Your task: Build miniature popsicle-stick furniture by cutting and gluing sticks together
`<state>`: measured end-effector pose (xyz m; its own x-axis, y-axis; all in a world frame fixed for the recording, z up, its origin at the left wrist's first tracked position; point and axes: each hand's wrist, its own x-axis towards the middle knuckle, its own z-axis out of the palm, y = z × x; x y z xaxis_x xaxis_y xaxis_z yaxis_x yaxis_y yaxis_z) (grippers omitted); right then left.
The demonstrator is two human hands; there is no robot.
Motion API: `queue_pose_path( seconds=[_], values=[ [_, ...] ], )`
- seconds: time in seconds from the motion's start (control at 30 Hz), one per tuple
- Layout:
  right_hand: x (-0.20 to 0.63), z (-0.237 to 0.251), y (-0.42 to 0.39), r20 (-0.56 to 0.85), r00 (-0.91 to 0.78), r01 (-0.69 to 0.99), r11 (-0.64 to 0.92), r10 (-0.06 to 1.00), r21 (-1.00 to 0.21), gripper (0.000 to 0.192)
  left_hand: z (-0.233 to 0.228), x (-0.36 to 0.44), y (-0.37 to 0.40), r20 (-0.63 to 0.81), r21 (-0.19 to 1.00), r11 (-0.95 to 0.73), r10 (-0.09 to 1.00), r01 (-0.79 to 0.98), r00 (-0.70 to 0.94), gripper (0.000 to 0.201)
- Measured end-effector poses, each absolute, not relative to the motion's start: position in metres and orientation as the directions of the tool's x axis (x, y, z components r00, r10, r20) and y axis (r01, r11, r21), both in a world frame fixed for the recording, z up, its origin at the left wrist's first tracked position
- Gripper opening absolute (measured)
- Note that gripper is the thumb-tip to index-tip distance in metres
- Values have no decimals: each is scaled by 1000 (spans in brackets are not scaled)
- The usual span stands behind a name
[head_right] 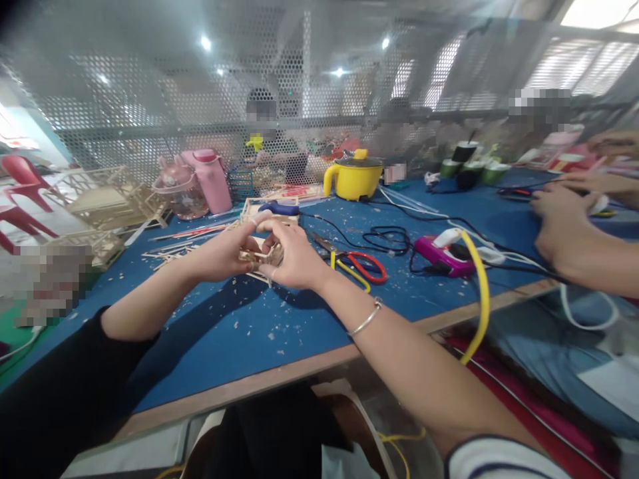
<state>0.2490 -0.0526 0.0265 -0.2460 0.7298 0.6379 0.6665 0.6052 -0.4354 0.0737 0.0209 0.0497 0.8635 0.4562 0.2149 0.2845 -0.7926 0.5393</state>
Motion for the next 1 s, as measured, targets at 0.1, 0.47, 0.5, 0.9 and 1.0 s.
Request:
queue_pose_path(
  seconds=[0.1, 0.47, 0.5, 0.9, 1.0],
  values=[
    [244, 25, -53, 638, -206, 674, 580, 742, -456, 51, 50, 74, 20, 230, 518, -804, 460, 292, 858, 98],
    [245, 22, -54, 615, -194, 691, 552, 764, -467, 50, 52, 74, 17, 219, 516, -799, 473, 310, 854, 98],
    [245, 22, -53, 612, -193, 687, 551, 767, -474, 50, 51, 74, 18, 220, 522, -796, 473, 306, 853, 97],
    [243, 22, -51, 600, -191, 661, 554, 777, -506, 47, 63, 66, 12, 254, 511, -801, 487, 312, 836, 104],
    [243, 23, -51, 593, -172, 669, 535, 786, -515, 45, 69, 48, 18, 368, 558, -772, 560, 305, 742, 92]
  ],
)
